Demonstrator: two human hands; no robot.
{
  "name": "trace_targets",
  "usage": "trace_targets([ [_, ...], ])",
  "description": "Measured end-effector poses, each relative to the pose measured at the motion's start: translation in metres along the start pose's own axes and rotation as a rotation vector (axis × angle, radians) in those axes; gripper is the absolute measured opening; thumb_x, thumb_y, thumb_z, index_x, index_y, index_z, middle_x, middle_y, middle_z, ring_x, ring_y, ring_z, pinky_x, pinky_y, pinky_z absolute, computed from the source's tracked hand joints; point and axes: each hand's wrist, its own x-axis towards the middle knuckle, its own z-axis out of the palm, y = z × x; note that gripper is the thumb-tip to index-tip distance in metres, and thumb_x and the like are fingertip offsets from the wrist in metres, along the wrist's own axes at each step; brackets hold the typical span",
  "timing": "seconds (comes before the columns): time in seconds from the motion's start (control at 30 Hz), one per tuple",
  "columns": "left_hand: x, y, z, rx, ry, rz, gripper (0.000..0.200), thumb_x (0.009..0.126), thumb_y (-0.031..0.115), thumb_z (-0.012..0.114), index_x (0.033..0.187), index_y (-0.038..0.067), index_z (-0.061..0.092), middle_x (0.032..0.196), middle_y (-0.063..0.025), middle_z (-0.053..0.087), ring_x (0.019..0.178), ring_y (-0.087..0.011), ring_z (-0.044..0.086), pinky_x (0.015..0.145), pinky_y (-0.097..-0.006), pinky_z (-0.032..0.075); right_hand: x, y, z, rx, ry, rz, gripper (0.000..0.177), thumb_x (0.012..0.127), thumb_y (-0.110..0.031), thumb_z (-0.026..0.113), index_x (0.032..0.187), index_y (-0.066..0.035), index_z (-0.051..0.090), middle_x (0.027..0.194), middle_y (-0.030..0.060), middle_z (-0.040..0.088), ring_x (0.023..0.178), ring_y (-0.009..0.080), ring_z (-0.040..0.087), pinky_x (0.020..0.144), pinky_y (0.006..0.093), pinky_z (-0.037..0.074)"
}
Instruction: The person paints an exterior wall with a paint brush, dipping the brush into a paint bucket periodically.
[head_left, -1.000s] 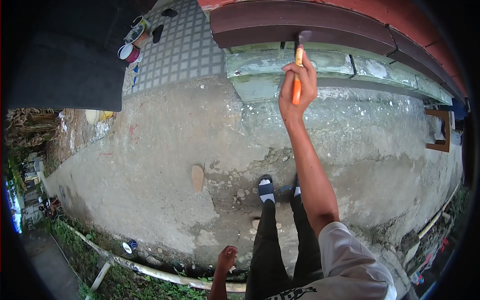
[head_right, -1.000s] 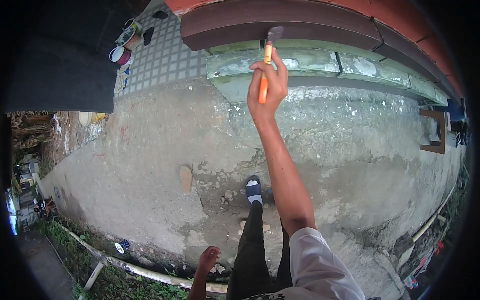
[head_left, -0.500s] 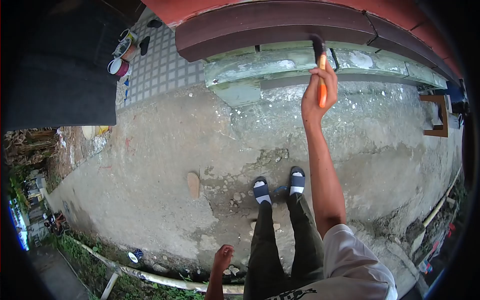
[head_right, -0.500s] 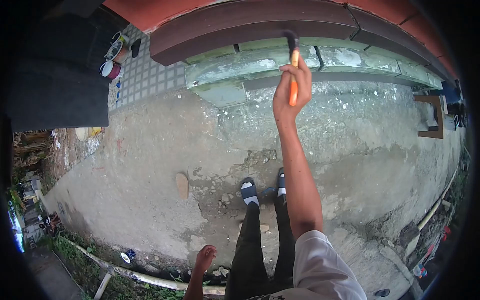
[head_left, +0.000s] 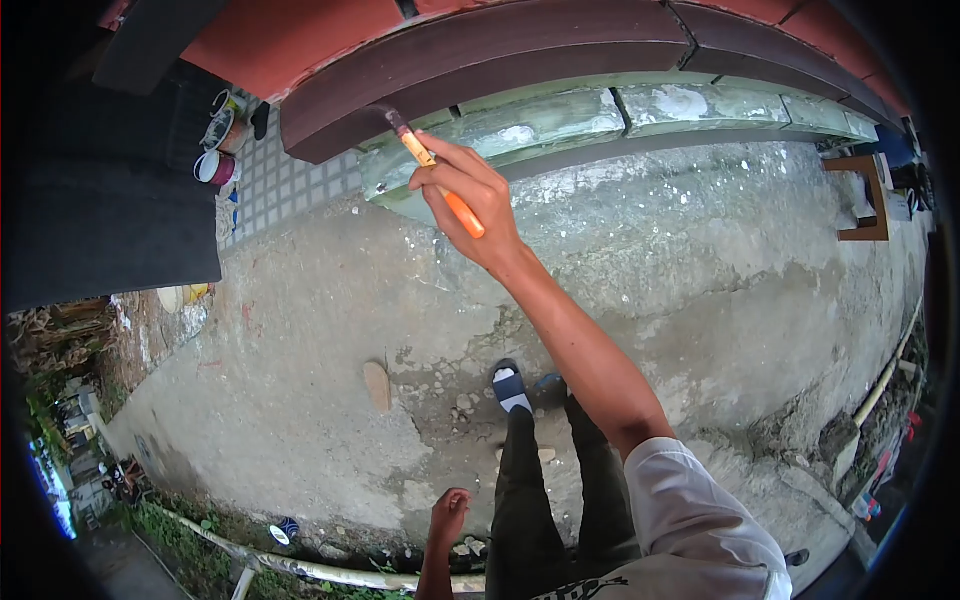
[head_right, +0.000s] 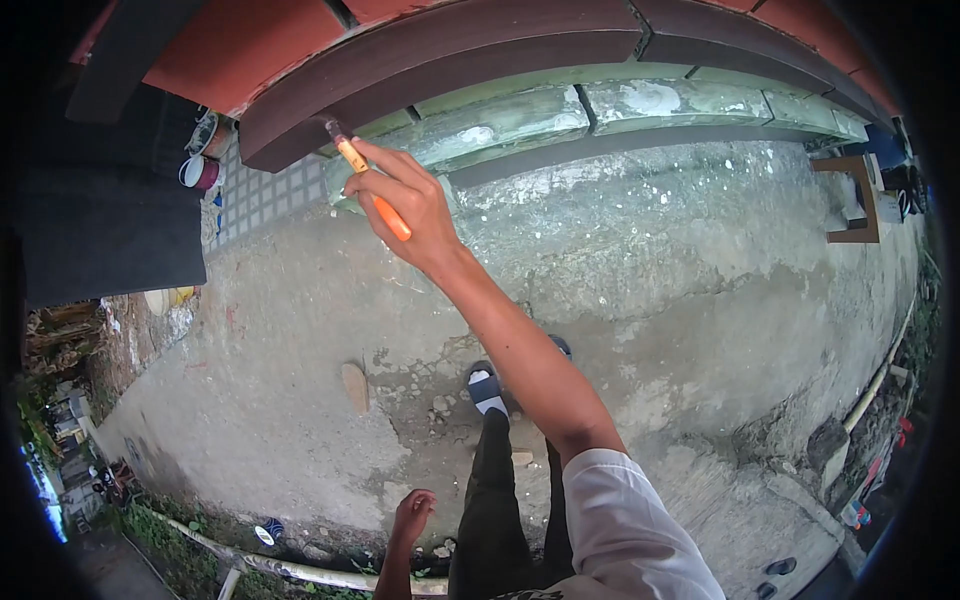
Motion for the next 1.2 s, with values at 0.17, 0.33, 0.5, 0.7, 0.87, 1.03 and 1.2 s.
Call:
trace_targets([
  [0.17,0.006,0.004,0.014,-0.005,-0.006,-0.002,0.016,0.099,0.011,0.057,0.11,0.002,0.064,0.096,-0.0097,0.071,0.085,-0.0157,0.07,0.074,-0.0299,0.057,0.017,0.037,-0.111,-0.228,0.222,0.047,0.015,0.082,0.008,0.066,0.088,-0.005,0.071,0.124,0.0187,0.068,0.107,0.0308,0.069,0.086,0.0373,0.055],
  [0.33,0.006,0.008,0.031,-0.007,-0.022,0.006,0.015,0.1,0.013,0.057,0.109,0.002,0.064,0.098,-0.0093,0.071,0.09,-0.0167,0.07,0.075,-0.0318,0.058,0.033,0.068,-0.18,-0.482,0.587,0.065,0.015,0.088,0.007,0.062,0.09,-0.005,0.072,0.124,0.0214,0.067,0.108,0.0306,0.069,0.084,0.037,0.054],
  [0.5,0.009,0.012,0.049,0.011,-0.023,-0.005,0.016,0.1,0.013,0.057,0.109,0.003,0.064,0.099,-0.0097,0.071,0.091,-0.0173,0.07,0.076,-0.0327,0.059,0.026,0.043,-0.125,-0.408,0.365,0.062,0.015,0.083,0.006,0.066,0.087,-0.008,0.072,0.126,0.0178,0.067,0.109,0.0316,0.067,0.085,0.0376,0.053],
  [0.7,0.009,0.04,0.068,0.018,-0.027,0.002,0.016,0.1,0.012,0.057,0.111,0.003,0.063,0.099,-0.0097,0.071,0.091,-0.0173,0.07,0.077,-0.032,0.058,0.012,0.04,-0.127,-0.109,0.079,0.054,0.014,0.082,0.005,0.068,0.088,-0.007,0.071,0.127,0.0157,0.067,0.104,0.03,0.068,0.084,0.0364,0.054],
  [0.87,0.009,0.038,0.081,0.002,-0.009,0.022,0.015,0.099,0.012,0.057,0.11,0.003,0.064,0.098,-0.0094,0.071,0.091,-0.0169,0.07,0.076,-0.0315,0.058,0.018,0.083,-0.214,-0.349,0.391,0.103,0.016,0.086,0.008,0.063,0.091,-0.004,0.072,0.126,0.0205,0.067,0.11,0.0303,0.069,0.088,0.0372,0.054],
  [1.03,0.007,0.029,0.104,-0.056,-0.027,0.024,0.015,0.101,0.013,0.058,0.109,0.002,0.063,0.1,-0.0085,0.07,0.091,-0.0159,0.069,0.075,-0.0305,0.057,0.021,0.092,-0.204,-0.425,0.494,0.12,0.018,0.088,0.008,0.062,0.09,-0.006,0.072,0.127,0.0225,0.065,0.119,0.0345,0.065,0.091,0.0382,0.053],
  [1.2,0.009,0.043,0.119,-0.055,-0.031,0.038,0.015,0.1,0.013,0.057,0.109,0.002,0.064,0.099,-0.0097,0.071,0.089,-0.0162,0.07,0.076,-0.0316,0.059,-0.002,0.065,-0.14,-0.228,0.207,0.081,0.016,0.08,0.008,0.067,0.086,-0.006,0.071,0.13,0.0188,0.065,0.11,0.0307,0.068,0.087,0.036,0.053],
])
